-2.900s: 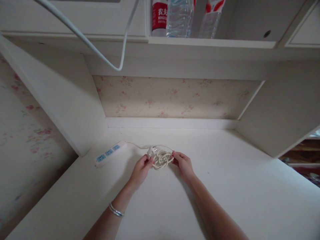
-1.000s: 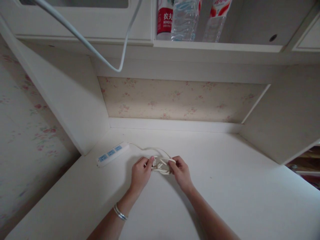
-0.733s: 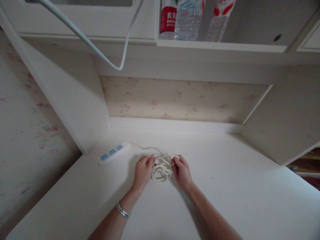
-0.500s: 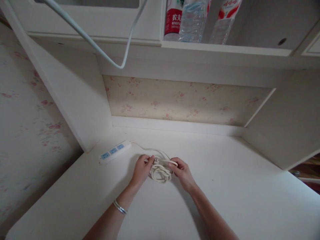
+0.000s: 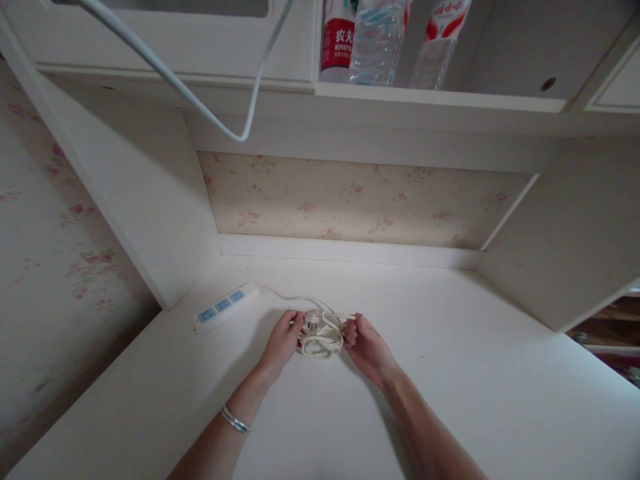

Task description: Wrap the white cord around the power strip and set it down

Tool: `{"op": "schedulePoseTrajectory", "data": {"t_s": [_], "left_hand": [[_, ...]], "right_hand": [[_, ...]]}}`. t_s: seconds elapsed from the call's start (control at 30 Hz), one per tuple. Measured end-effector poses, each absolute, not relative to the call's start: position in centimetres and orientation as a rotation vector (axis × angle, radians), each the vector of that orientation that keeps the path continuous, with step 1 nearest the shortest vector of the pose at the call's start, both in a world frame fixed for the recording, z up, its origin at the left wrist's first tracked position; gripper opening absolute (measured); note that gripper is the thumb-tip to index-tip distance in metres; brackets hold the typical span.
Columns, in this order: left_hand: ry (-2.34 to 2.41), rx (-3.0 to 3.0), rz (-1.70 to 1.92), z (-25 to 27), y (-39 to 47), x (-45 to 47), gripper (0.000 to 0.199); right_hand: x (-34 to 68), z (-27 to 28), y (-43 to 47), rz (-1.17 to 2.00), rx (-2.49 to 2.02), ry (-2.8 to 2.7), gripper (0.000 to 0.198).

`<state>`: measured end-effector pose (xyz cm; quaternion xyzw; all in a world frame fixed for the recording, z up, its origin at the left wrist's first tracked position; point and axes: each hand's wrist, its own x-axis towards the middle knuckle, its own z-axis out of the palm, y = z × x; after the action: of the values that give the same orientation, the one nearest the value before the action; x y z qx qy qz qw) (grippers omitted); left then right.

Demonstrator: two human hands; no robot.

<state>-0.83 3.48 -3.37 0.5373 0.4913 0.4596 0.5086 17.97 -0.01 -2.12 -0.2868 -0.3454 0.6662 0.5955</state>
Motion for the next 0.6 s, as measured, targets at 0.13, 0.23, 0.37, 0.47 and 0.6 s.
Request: {"op": "schedulePoseTrajectory", "data": {"t_s": [0.13, 0.23, 0.37, 0.47, 0.6], "left_hand": [[1.173, 1.310, 1.097, -3.2, 3.4, -1.1, 0.038], [1.097, 1.440, 1.111, -2.7, 3.2, -1.6, 0.030], [0.950, 1.655, 1.137, -1.7, 2.8, -2.1, 0.011], [0.844, 1.785, 1.105, -1.3, 2.5, -2.2, 0.011], [0.804, 1.898, 1.039, -0.8, 2.0, -2.4, 0.023]], "right_hand": [[18.1, -1.5, -0.1, 1.546, -0.646, -0.694, 0.036], [18.4, -1.3, 0.1, 1.459, -0.716, -0.695, 0.033], [18.7, -1.4, 0.5, 1.399, -0.735, -0.676, 0.029], [18.7, -1.4, 0.7, 1.386, -0.705, -0.666, 0.030], [18.6, -1.1, 0.7, 1.390, -0.641, -0.641, 0.032]]}}
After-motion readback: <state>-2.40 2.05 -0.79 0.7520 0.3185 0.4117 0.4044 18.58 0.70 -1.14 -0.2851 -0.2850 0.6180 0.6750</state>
